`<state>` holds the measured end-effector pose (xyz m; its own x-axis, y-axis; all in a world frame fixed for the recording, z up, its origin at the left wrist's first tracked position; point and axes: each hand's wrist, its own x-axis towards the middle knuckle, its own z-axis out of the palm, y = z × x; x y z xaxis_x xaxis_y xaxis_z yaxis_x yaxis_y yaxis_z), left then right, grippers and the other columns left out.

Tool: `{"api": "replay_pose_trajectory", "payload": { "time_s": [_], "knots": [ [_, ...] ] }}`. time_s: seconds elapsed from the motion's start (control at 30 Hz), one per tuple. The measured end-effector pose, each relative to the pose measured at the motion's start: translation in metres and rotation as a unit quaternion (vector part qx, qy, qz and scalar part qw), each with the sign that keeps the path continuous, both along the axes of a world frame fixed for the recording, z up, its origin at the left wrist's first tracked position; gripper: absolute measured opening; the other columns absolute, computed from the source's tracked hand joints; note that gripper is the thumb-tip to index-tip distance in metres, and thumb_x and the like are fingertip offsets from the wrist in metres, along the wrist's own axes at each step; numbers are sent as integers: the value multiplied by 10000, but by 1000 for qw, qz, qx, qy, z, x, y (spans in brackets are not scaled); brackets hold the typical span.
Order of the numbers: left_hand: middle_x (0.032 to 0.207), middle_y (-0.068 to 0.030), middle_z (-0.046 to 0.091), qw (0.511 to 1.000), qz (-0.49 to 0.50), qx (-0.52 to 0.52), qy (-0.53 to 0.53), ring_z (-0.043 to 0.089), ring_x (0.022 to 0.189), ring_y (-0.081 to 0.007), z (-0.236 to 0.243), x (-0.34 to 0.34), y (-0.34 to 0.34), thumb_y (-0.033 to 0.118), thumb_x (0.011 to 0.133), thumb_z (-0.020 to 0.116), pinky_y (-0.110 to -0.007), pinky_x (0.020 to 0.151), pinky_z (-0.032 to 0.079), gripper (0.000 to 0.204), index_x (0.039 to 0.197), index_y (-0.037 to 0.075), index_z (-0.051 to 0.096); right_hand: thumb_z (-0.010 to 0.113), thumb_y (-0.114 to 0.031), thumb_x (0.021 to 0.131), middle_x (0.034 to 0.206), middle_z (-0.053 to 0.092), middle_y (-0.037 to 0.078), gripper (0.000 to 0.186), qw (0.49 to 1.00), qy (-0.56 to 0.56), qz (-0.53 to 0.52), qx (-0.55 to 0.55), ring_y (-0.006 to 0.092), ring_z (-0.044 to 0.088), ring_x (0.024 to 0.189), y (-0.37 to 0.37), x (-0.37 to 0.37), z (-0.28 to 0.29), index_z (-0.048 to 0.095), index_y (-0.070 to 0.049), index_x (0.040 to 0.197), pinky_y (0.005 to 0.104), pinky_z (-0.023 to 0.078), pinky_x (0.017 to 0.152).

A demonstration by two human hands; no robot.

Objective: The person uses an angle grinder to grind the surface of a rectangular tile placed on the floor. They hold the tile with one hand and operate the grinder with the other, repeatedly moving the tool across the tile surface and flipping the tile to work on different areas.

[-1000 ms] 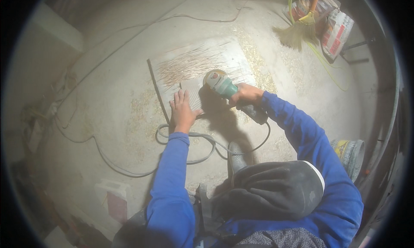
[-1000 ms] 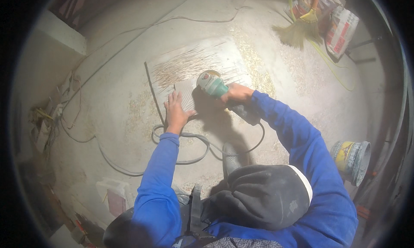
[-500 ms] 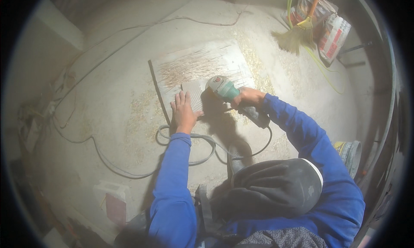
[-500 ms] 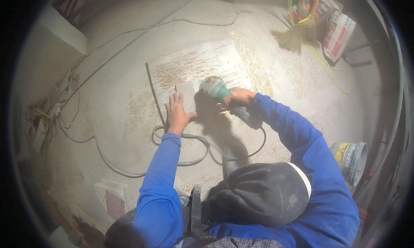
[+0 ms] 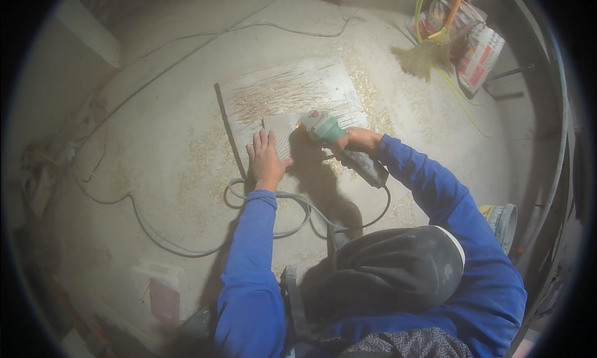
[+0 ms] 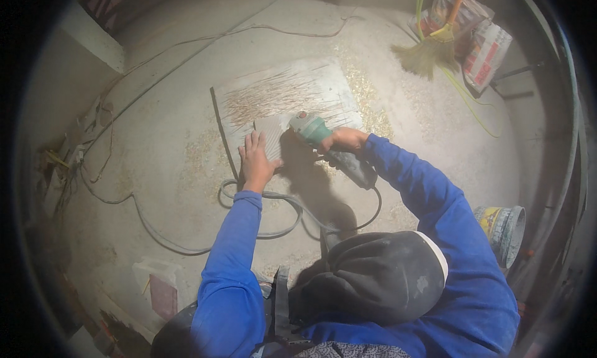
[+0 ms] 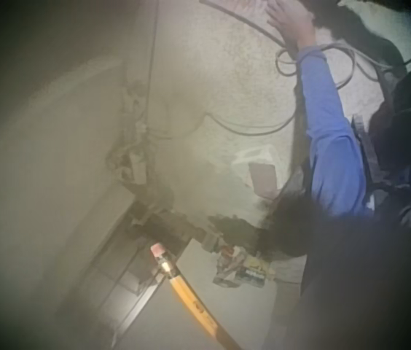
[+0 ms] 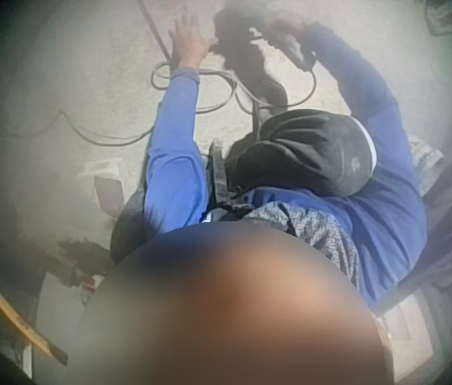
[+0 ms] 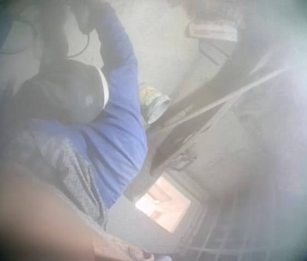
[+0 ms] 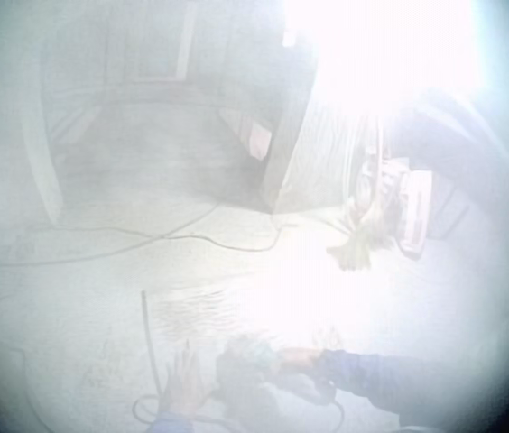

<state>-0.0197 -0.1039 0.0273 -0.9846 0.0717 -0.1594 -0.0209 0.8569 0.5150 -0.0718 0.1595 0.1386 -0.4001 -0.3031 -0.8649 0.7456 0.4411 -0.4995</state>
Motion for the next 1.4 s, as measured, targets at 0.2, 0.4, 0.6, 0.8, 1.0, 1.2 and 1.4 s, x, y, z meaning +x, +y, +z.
{"api": "replay_pose_trajectory", "payload": {
  "time_s": [0.2,0.4,0.6,0.8,1.0,1.2,1.4],
  "knots": [
    [1590,-193,378,1000,-2,-5,-6,286,1502,-363,-1,-1,0,327,683,902,-587,1215,226,1019,1523,34,407,748,-236,774,883,687,110,397,1000,-14,-9,-13,215,677,725,2,2,-4,676,0,1085,351,563,662],
    [1593,-192,376,1000,0,-5,-5,286,1501,-363,0,0,0,336,685,903,-587,1219,219,1026,1528,36,402,747,-243,776,882,686,112,403,1000,1,8,10,214,680,727,5,3,5,671,-2,1090,361,568,658],
    [1600,-195,370,1000,0,4,-6,277,1509,-363,-1,1,-1,355,689,897,-581,1223,215,1029,1532,40,399,750,-245,774,883,685,121,400,999,28,-19,1,225,685,734,4,1,3,668,0,1080,366,570,661],
    [1605,-197,362,1000,2,6,-16,266,1516,-364,1,0,0,334,688,898,-568,1233,200,1035,1540,39,390,763,-254,763,898,684,126,425,1000,29,-10,-3,228,679,726,-4,-3,6,662,0,1089,364,562,669],
    [1608,-198,359,1000,3,10,-15,263,1518,-362,3,0,-1,330,695,898,-566,1236,192,1022,1533,30,398,759,-247,768,883,683,119,402,1000,-2,-20,13,218,669,735,-3,4,6,671,-4,1076,359,556,687],
    [1613,-152,366,1000,3,-14,-28,259,1526,-317,4,0,0,382,717,878,-519,1250,177,1003,1537,59,399,763,-245,768,894,684,117,411,1000,7,12,5,220,670,749,6,3,2,675,6,1081,357,551,704],
    [1609,-202,356,1000,1,8,-13,262,1518,-361,1,1,-1,360,687,899,-555,1237,197,1037,1534,31,399,766,-236,750,912,688,119,448,997,70,-20,36,221,673,770,-1,1,-3,680,11,1114,351,551,718]
  ]
}}
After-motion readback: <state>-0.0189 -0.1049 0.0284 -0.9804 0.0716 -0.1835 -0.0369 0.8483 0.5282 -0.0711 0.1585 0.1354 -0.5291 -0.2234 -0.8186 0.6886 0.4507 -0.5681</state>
